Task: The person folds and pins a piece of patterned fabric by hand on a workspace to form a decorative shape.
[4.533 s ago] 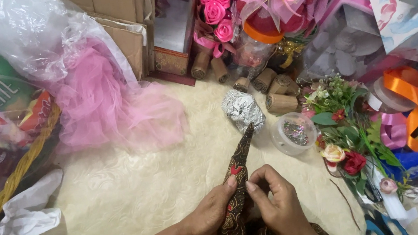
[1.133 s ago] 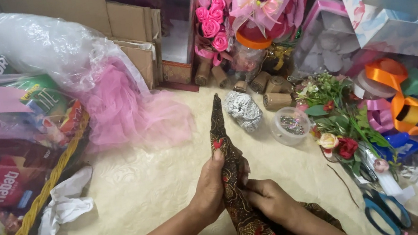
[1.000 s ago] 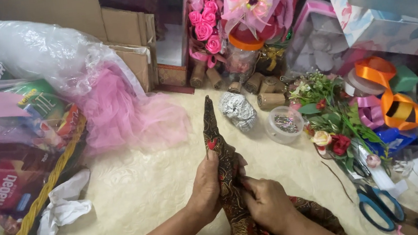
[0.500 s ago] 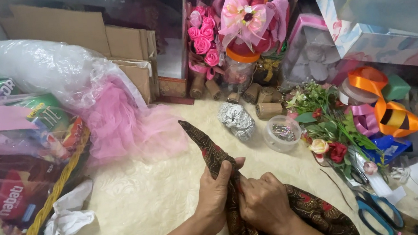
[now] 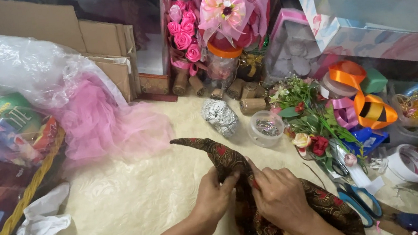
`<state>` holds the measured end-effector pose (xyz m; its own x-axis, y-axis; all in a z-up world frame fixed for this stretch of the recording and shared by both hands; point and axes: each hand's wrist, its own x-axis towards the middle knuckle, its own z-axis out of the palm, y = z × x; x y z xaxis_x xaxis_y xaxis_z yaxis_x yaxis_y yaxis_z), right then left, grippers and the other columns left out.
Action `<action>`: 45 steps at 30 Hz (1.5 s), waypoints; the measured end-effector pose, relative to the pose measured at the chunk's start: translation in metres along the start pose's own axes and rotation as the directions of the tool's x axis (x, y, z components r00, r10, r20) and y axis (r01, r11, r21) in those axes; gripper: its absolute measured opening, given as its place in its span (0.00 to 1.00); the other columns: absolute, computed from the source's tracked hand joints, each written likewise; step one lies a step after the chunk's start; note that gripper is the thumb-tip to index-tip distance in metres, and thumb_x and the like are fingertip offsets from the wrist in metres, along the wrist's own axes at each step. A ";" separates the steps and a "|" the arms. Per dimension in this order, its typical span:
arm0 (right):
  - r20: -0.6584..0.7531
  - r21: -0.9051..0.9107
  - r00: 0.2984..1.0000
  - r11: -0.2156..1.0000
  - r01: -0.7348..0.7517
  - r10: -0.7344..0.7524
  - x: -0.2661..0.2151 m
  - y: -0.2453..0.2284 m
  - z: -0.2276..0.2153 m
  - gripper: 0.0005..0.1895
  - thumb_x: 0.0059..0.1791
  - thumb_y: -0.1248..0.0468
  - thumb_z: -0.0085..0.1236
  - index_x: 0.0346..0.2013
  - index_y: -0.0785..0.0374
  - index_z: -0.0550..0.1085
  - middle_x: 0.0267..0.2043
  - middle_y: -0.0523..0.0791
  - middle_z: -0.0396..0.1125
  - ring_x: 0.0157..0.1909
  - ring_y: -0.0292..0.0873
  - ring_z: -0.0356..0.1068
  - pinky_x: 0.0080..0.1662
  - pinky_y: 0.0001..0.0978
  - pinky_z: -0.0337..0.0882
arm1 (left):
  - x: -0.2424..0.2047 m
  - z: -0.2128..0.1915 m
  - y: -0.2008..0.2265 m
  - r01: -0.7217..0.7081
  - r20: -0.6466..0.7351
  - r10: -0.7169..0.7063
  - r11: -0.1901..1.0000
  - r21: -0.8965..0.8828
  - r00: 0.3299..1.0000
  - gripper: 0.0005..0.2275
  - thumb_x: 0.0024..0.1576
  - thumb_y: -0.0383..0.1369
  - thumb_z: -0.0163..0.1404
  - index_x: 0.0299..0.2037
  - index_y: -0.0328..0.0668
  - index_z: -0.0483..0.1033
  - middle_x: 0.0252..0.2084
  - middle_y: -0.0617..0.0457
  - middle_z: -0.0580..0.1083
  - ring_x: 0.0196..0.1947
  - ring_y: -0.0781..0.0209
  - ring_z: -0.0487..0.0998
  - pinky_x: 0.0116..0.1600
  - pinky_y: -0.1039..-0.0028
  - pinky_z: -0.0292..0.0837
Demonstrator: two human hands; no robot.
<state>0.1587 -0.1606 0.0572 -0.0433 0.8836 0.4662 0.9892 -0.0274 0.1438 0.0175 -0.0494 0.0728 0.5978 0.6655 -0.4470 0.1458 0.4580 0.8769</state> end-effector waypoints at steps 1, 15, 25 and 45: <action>0.000 0.003 1.000 1.000 -0.001 0.001 0.001 0.002 -0.004 0.26 0.52 0.62 0.52 0.65 0.68 0.68 0.28 0.41 0.70 0.27 0.40 0.67 0.33 0.35 0.69 | 0.007 -0.003 -0.008 0.002 -0.002 -0.002 1.000 0.001 1.000 0.12 0.60 0.35 0.52 0.50 0.40 0.76 0.45 0.50 0.81 0.44 0.60 0.77 0.49 0.71 0.73; -0.194 0.233 0.975 0.971 -0.058 0.105 0.034 0.002 -0.027 0.15 0.46 0.66 0.55 0.47 0.62 0.72 0.40 0.46 0.69 0.30 0.50 0.69 0.30 0.39 0.69 | -0.002 0.000 0.015 -0.234 -0.012 0.234 0.967 -0.102 0.972 0.06 0.54 0.22 0.58 0.40 0.36 0.82 0.37 0.51 0.83 0.38 0.65 0.81 0.46 0.75 0.81; -0.279 -0.039 0.958 0.998 0.052 -0.061 0.031 0.002 0.006 0.10 0.50 0.63 0.52 0.43 0.66 0.71 0.32 0.46 0.60 0.28 0.44 0.62 0.29 0.35 0.66 | 0.010 -0.011 -0.005 -0.150 -0.063 0.145 0.985 -0.085 0.987 0.10 0.58 0.26 0.59 0.25 0.39 0.74 0.24 0.55 0.74 0.26 0.69 0.68 0.34 0.77 0.63; -0.187 -0.288 0.980 0.958 0.010 -0.067 0.037 -0.045 0.011 0.19 0.57 0.69 0.41 0.58 0.74 0.73 0.32 0.44 0.63 0.27 0.41 0.61 0.29 0.33 0.60 | 0.010 -0.032 -0.046 -0.390 0.023 0.406 0.860 0.330 0.914 0.24 0.65 0.45 0.48 0.17 0.45 0.60 0.19 0.56 0.59 0.22 0.65 0.59 0.29 0.67 0.56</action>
<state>0.1142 -0.1217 0.0578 -0.1349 0.7803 0.6107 0.9064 -0.1517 0.3942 -0.0083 -0.0447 0.0223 0.6235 0.7804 -0.0484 0.1523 -0.0605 0.9865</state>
